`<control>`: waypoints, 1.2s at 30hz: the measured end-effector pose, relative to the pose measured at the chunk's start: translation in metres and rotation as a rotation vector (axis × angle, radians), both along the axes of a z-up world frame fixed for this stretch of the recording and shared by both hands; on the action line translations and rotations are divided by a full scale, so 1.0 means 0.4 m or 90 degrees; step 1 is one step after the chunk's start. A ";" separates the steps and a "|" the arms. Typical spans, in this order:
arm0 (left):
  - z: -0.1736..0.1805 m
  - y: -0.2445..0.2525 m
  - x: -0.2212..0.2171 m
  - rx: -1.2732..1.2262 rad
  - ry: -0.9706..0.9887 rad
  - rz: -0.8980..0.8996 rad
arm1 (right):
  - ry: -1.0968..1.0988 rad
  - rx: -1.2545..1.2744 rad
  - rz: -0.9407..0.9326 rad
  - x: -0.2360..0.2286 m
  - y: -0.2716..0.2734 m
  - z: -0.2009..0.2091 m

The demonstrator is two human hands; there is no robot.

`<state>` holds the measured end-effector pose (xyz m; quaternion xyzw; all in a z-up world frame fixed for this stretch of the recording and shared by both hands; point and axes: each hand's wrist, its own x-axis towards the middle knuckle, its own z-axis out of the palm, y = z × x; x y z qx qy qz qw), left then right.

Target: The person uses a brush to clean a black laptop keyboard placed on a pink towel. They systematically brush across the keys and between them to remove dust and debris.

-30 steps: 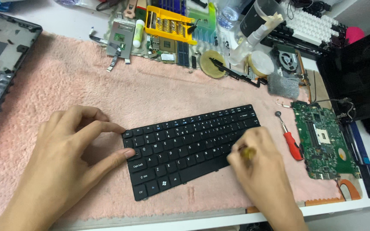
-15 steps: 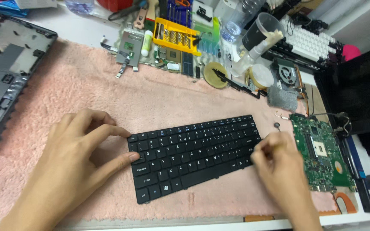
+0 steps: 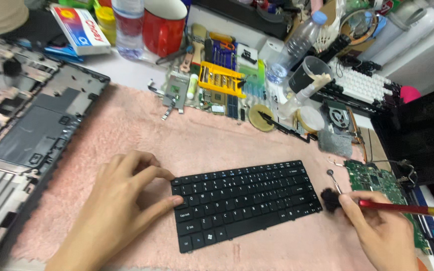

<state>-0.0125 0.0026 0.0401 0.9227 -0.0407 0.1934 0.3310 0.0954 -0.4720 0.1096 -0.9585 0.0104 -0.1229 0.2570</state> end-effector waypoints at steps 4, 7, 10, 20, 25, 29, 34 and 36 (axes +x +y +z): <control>-0.007 0.005 -0.002 0.017 -0.012 -0.005 | -0.005 -0.105 -0.064 0.024 -0.072 -0.083; -0.006 0.004 -0.001 0.006 0.006 -0.007 | -0.008 0.133 -0.090 0.004 0.008 -0.071; -0.022 0.006 0.003 0.000 -0.013 -0.014 | 0.083 0.192 -0.063 0.015 0.018 -0.053; -0.125 0.035 0.037 0.069 -0.059 0.044 | 0.170 0.026 0.066 0.031 -0.002 -0.019; -0.111 0.035 0.024 0.072 -0.043 0.054 | 0.163 0.184 0.283 -0.015 0.057 -0.012; -0.111 0.039 0.016 0.082 -0.060 0.050 | 0.110 0.044 0.104 -0.006 0.048 -0.036; -0.125 0.027 0.020 0.077 -0.102 0.070 | 0.255 0.211 0.180 -0.046 0.113 -0.019; -0.130 0.033 0.016 0.087 -0.073 0.081 | 0.170 0.028 -0.035 -0.028 0.127 -0.015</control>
